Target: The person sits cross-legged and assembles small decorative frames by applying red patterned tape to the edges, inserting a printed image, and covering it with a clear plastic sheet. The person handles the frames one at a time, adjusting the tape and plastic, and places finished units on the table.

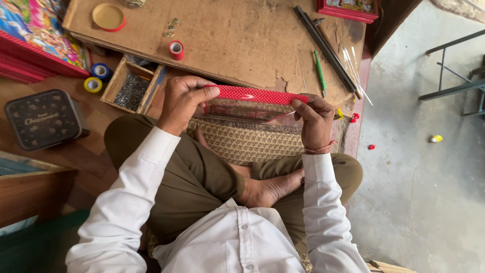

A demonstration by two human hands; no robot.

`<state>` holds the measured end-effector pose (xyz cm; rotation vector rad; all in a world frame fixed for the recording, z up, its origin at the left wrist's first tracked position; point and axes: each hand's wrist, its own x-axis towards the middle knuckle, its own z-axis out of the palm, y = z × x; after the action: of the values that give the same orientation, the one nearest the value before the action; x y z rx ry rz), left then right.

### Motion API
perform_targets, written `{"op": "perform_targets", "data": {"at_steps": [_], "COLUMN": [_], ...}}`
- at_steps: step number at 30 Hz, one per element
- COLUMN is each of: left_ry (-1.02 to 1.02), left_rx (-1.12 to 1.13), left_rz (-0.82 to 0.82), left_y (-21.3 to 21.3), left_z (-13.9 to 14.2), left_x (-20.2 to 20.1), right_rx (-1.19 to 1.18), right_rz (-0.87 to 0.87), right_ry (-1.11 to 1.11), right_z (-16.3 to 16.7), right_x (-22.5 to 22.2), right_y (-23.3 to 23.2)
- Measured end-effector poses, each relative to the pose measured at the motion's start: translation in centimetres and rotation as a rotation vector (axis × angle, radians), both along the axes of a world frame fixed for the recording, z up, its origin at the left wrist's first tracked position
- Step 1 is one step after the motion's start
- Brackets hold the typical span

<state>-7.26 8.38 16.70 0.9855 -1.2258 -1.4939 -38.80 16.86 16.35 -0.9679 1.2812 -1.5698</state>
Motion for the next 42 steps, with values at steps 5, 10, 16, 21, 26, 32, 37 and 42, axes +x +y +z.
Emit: {"op": "perform_targets", "data": {"at_steps": [5,10,16,21,26,32,37,42], "left_ry": [-0.075,-0.006,0.021,0.061,0.048,-0.002,0.086,0.109], "left_rx": [0.018,-0.039,0.009,0.041,0.039,0.036,0.096,0.286], "left_rz": [0.069,0.161,0.187,0.182,0.192,0.185,0.149,0.134], "left_y": [0.7,1.2,1.0,1.1,1.6,1.5,1.1,0.3], "left_z": [-0.3,-0.7,-0.6,-0.6,-0.5,-0.4,-0.3,-0.1], "left_x": [-1.7,-3.2,-4.0,-4.2,-4.3,-3.9,-3.7,-2.6], "right_rx": [0.05,0.12,0.112,0.093,-0.028,-0.577,-0.682,-0.641], "right_rz": [-0.075,-0.172,-0.194,-0.229,-0.34,-0.2,-0.084,-0.097], "right_ry": [-0.088,-0.2,-0.222,-0.195,0.16,1.393,1.461,1.388], "right_z": [-0.3,-1.0,-1.0,-1.7,-1.6,-1.8,-1.3,0.0], "right_x": [-0.7,-1.0,-1.2,-0.8,1.2,6.8,7.7,7.2], "right_y": [0.3,0.5,0.0,0.2,0.7,2.2,-0.4,-0.9]}}
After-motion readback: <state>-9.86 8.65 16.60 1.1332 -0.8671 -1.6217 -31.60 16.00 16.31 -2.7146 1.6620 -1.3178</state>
